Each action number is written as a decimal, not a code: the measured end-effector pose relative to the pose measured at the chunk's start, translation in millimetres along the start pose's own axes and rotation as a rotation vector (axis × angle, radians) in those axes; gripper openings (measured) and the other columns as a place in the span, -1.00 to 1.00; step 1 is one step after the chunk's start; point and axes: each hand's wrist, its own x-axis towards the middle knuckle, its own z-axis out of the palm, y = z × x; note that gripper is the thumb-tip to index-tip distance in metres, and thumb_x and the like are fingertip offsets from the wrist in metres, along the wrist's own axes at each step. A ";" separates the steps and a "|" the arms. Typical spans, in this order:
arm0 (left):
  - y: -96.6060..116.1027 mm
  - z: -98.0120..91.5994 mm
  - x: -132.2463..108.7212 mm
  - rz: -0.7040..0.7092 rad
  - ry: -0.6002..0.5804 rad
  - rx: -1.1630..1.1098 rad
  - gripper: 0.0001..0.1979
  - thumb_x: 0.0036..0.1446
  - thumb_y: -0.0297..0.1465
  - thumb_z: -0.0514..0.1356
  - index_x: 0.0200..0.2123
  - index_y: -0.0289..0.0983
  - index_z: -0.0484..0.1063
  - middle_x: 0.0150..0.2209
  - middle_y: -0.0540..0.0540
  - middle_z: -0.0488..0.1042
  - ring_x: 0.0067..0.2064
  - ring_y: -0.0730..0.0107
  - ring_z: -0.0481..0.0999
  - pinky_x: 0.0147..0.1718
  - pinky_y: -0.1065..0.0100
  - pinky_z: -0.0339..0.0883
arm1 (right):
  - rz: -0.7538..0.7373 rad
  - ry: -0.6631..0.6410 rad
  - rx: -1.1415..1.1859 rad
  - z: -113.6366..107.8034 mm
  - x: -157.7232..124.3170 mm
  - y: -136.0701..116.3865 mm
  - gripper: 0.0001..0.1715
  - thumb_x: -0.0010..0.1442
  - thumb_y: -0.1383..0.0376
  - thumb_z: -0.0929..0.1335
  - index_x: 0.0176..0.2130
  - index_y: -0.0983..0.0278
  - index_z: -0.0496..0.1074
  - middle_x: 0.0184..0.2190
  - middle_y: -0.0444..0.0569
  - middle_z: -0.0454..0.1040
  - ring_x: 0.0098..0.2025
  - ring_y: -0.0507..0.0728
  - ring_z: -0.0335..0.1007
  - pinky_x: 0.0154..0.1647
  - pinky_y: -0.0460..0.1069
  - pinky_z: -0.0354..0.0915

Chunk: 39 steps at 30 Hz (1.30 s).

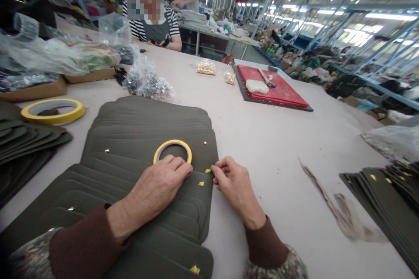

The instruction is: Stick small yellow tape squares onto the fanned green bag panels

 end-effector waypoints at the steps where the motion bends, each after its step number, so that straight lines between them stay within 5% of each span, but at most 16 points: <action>1: -0.5 0.5 0.0 0.005 0.002 -0.002 -0.89 0.28 -0.47 0.03 -0.26 -0.21 0.34 -0.28 -0.05 0.37 -0.24 0.23 0.31 -0.29 0.25 0.28 | -0.034 0.004 -0.019 -0.3 -2.7 -0.2 -0.80 0.16 0.18 0.33 -0.38 0.26 0.43 -0.58 -0.12 0.48 -0.55 0.05 0.40 -0.52 -0.08 0.29; 5: -2.0 1.1 -1.5 0.036 0.010 -0.031 -0.86 0.29 -0.47 -0.01 -0.26 -0.22 0.32 -0.31 -0.06 0.35 -0.25 0.22 0.30 -0.26 0.20 0.27 | -0.192 0.067 -0.215 3.2 -7.4 -2.8 -0.85 0.14 0.29 0.34 -0.40 0.25 0.52 -0.49 -0.09 0.55 -0.48 0.06 0.42 -0.39 -0.06 0.29; 13: -2.1 -13.3 -5.9 0.079 0.014 -0.159 -0.85 0.29 -0.50 -0.03 -0.25 -0.25 0.32 -0.31 -0.05 0.33 -0.26 0.30 0.33 -0.27 0.29 0.29 | -0.284 0.057 -0.379 11.1 -0.1 -9.8 -0.84 0.16 0.33 0.32 -0.40 0.26 0.49 -0.49 -0.08 0.47 -0.43 0.06 0.39 -0.34 -0.06 0.24; 18: -7.7 -11.1 -6.4 0.091 0.125 -0.166 -0.83 0.29 -0.51 -0.03 -0.21 -0.24 0.35 -0.35 -0.03 0.36 -0.31 0.34 0.38 -0.32 0.34 0.32 | -0.155 -0.209 -0.342 -4.5 -2.3 -16.6 -0.86 0.06 0.37 0.34 -0.49 0.23 0.49 -0.62 -0.18 0.40 -0.56 0.01 0.27 -0.53 -0.11 0.12; 22: -12.1 -4.0 -7.7 0.137 0.254 -0.244 -0.76 0.32 -0.47 -0.01 0.01 -0.23 0.29 -0.31 -0.01 0.46 -0.29 0.40 0.46 -0.28 0.39 0.38 | -0.112 -0.433 -0.218 -18.3 -2.3 -16.8 -0.82 0.06 0.38 0.33 -0.48 0.23 0.52 -0.65 -0.21 0.41 -0.60 -0.01 0.24 -0.60 -0.12 0.09; 27: -12.4 -1.5 -8.1 0.141 0.343 -0.281 -0.51 0.30 -0.44 0.05 0.25 -0.28 0.00 -0.16 -0.09 0.54 -0.20 0.41 0.55 -0.21 0.41 0.43 | -0.333 -0.007 -0.076 -11.1 -4.9 -23.0 -0.82 0.17 0.33 0.33 -0.23 0.24 0.52 -0.35 -0.06 0.57 -0.39 0.07 0.43 -0.33 -0.04 0.34; 32: -10.8 1.0 -8.4 0.130 0.368 -0.293 -0.60 0.30 -0.40 0.07 0.17 -0.31 0.09 -0.16 -0.11 0.56 -0.21 0.40 0.59 -0.23 0.45 0.45 | -0.638 0.015 -0.058 9.0 -10.1 -31.3 -0.77 0.22 0.40 0.30 -0.13 0.22 0.46 -0.25 0.00 0.54 -0.25 0.10 0.46 -0.19 -0.01 0.40; 39: -7.2 0.2 -9.8 0.143 0.286 -0.350 -0.72 0.33 -0.42 0.00 0.09 -0.26 0.16 -0.15 -0.10 0.53 -0.16 0.40 0.56 -0.18 0.41 0.42 | -0.740 0.089 -0.186 19.1 -10.9 -29.5 -0.78 0.21 0.46 0.25 -0.26 0.22 0.44 -0.40 -0.04 0.53 -0.35 0.08 0.45 -0.29 -0.03 0.37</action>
